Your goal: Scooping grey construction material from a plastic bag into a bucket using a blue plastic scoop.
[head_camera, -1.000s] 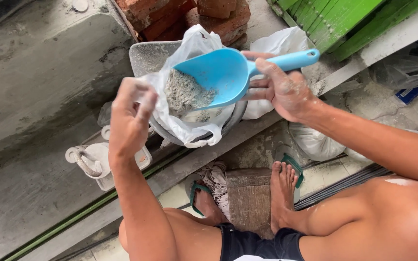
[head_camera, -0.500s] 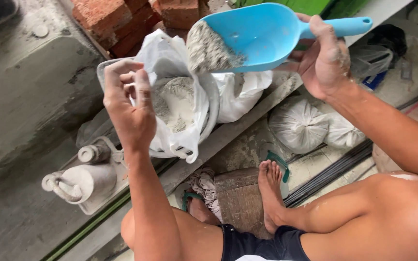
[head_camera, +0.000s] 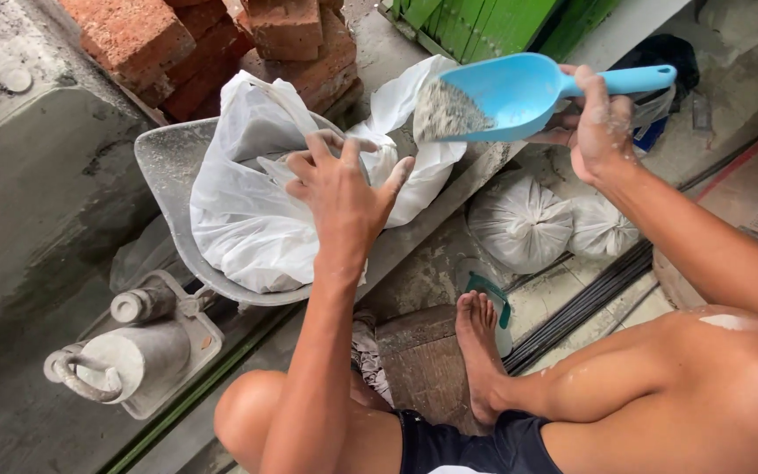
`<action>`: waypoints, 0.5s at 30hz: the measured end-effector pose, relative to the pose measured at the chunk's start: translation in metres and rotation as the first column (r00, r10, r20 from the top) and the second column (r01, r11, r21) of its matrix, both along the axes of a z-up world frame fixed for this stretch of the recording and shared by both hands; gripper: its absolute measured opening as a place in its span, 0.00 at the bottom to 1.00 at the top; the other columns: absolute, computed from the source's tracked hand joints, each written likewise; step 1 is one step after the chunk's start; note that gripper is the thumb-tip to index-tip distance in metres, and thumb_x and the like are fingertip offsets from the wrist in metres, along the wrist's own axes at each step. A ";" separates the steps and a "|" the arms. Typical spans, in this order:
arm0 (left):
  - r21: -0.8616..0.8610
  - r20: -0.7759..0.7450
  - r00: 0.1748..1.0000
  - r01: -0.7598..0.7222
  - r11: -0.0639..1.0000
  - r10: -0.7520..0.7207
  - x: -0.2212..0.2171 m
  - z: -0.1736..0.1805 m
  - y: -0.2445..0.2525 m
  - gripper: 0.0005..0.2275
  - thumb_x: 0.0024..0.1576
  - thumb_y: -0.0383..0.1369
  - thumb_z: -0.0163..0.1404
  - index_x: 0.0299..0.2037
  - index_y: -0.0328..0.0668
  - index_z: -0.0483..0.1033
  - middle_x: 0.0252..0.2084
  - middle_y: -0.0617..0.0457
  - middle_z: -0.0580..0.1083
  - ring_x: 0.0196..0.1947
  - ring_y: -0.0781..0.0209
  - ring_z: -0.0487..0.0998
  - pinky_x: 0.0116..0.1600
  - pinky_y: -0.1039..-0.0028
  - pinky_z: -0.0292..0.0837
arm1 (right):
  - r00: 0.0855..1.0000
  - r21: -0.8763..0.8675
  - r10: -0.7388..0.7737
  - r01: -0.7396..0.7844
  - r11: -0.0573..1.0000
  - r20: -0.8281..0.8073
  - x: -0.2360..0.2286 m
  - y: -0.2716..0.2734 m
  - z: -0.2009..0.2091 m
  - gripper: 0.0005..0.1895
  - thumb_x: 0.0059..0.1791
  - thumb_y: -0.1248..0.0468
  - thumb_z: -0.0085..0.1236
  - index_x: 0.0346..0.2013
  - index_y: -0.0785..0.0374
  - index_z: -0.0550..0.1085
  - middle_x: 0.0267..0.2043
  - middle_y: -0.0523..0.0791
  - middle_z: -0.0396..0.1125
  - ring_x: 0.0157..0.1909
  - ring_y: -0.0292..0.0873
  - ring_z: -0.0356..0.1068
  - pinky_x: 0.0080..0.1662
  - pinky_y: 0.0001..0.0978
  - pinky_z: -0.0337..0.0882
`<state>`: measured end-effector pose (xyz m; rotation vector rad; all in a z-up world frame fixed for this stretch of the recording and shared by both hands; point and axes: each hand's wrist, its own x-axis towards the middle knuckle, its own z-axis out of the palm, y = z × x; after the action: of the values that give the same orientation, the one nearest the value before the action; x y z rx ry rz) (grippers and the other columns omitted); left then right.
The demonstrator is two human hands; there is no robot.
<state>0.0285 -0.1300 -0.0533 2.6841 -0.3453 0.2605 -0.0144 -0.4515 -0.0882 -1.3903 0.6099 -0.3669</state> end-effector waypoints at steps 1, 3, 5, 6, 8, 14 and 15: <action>-0.010 -0.028 1.000 0.003 1.000 -0.003 0.000 -0.003 0.000 0.25 0.53 0.63 0.55 0.40 0.49 0.80 0.50 0.44 0.65 0.46 0.37 0.61 0.40 0.47 0.60 | 0.999 -0.061 0.001 -0.004 0.998 -0.043 0.003 0.004 -0.002 0.25 0.52 0.46 0.49 0.53 0.58 0.76 0.40 0.47 0.72 0.41 0.47 0.78 0.38 0.50 0.89; -0.018 -0.056 0.998 0.000 1.000 -0.001 0.001 -0.011 0.000 0.21 0.54 0.58 0.57 0.35 0.49 0.82 0.47 0.47 0.66 0.45 0.38 0.62 0.40 0.47 0.58 | 0.996 -0.119 0.005 -0.015 0.993 -0.086 0.008 0.010 -0.011 0.23 0.52 0.47 0.52 0.51 0.60 0.78 0.37 0.47 0.73 0.40 0.48 0.79 0.33 0.43 0.88; -0.030 -0.100 0.995 0.024 0.999 -0.027 0.003 -0.021 0.002 0.13 0.56 0.44 0.56 0.36 0.42 0.79 0.46 0.47 0.67 0.46 0.40 0.61 0.41 0.47 0.58 | 0.988 -0.255 -0.010 -0.029 0.967 -0.152 0.014 0.015 -0.026 0.19 0.54 0.48 0.50 0.49 0.53 0.81 0.40 0.42 0.72 0.38 0.42 0.75 0.29 0.37 0.83; -0.029 -0.100 0.995 0.018 0.999 -0.020 0.002 -0.020 0.002 0.13 0.56 0.44 0.56 0.36 0.42 0.79 0.46 0.47 0.67 0.46 0.40 0.61 0.41 0.47 0.58 | 0.988 -0.254 -0.003 -0.036 0.967 -0.152 0.017 0.024 -0.026 0.19 0.54 0.48 0.50 0.49 0.53 0.81 0.40 0.42 0.72 0.38 0.42 0.75 0.29 0.37 0.83; -0.252 -0.101 0.994 0.022 0.967 -0.049 -0.001 -0.016 0.002 0.12 0.63 0.44 0.48 0.35 0.46 0.77 0.47 0.51 0.68 0.46 0.42 0.62 0.43 0.51 0.57 | 0.984 -0.214 0.144 -0.164 0.963 -0.108 0.023 0.041 -0.027 0.20 0.55 0.50 0.49 0.53 0.60 0.74 0.51 0.53 0.72 0.56 0.54 0.75 0.38 0.53 0.87; -0.561 -0.045 0.980 0.137 0.816 -0.196 -0.009 -0.020 0.012 0.10 0.66 0.40 0.47 0.35 0.52 0.78 0.41 0.58 0.75 0.47 0.54 0.76 0.54 0.66 0.64 | 0.929 -0.683 0.361 -0.313 0.660 -0.077 0.039 0.074 -0.051 0.16 0.56 0.62 0.62 0.58 0.60 0.76 0.58 0.58 0.68 0.59 0.66 0.69 0.47 0.59 0.77; -0.565 -0.045 0.979 0.138 0.814 -0.197 -0.013 -0.014 0.015 0.10 0.66 0.40 0.47 0.35 0.52 0.78 0.41 0.58 0.75 0.47 0.54 0.76 0.54 0.66 0.64 | 0.930 -0.685 0.360 -0.313 0.658 -0.079 0.041 0.077 -0.051 0.16 0.56 0.62 0.62 0.58 0.60 0.76 0.58 0.58 0.68 0.59 0.66 0.69 0.47 0.59 0.77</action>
<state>0.0157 -0.1152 -0.0670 2.0602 -0.4000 0.1404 0.0267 -0.3740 -0.1392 -2.1687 0.1246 -0.3473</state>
